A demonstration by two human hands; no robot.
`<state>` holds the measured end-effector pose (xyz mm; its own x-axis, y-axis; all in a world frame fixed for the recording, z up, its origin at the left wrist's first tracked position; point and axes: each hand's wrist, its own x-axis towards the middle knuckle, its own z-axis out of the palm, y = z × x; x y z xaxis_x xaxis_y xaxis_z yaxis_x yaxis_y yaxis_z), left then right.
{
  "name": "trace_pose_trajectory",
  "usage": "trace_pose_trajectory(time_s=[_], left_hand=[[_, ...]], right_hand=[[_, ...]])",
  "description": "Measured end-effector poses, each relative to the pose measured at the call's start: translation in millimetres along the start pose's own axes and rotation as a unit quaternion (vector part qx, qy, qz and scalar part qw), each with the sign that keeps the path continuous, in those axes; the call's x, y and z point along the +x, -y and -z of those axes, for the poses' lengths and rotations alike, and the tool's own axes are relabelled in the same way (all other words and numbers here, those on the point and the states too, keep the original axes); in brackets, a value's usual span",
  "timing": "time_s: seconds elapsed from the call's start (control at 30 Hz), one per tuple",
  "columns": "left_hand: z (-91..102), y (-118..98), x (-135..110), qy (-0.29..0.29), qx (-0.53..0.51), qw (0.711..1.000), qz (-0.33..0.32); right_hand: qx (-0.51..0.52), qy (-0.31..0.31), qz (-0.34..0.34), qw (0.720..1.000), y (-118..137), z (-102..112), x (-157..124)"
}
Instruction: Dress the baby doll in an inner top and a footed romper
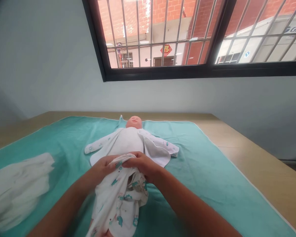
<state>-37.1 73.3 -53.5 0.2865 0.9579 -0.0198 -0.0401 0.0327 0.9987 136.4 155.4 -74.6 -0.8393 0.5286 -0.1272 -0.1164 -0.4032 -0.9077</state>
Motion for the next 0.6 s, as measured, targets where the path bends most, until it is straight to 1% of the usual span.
trace_pose_trajectory(time_s=[0.07, 0.17, 0.23, 0.27, 0.3, 0.33, 0.4, 0.47, 0.5, 0.6], left_hand=[[5.1, -3, -3, 0.021, 0.067, 0.997, 0.017], [8.1, -9, -6, 0.017, 0.14, 0.988, 0.059], [6.2, -11, -7, 0.036, 0.158, 0.984, 0.074], [4.5, -11, -7, 0.046, 0.149, 0.985, 0.08], [2.7, -11, -7, 0.046, 0.124, 0.988, 0.085], [0.6, -9, -6, 0.035, 0.081, 0.992, 0.086], [-3.6, -5, -5, -0.013, -0.033, 0.997, 0.075], [-8.0, -1, -2, -0.058, -0.141, 0.987, 0.058], [-10.1, 0, -1, -0.075, -0.179, 0.98, 0.052], [-14.8, 1, 1, -0.107, -0.222, 0.968, 0.053]], right_hand=[[0.041, -0.005, 0.007, 0.999, -4, 1, 1], [0.092, 0.0, 0.018, 0.996, -7, 4, 2], [0.114, 0.02, 0.032, 0.993, -8, 5, 2], [0.117, 0.031, 0.037, 0.992, -9, 5, 2], [0.114, 0.041, 0.041, 0.992, -8, 6, 2], [0.105, 0.048, 0.041, 0.992, -8, 6, 1], [0.073, 0.065, 0.03, 0.995, -4, 5, 1], [0.026, 0.093, 0.01, 0.995, 1, 4, 1], [0.002, 0.109, -0.002, 0.994, 5, 3, 1], [-0.071, 0.136, -0.04, 0.987, 12, 2, 1]])
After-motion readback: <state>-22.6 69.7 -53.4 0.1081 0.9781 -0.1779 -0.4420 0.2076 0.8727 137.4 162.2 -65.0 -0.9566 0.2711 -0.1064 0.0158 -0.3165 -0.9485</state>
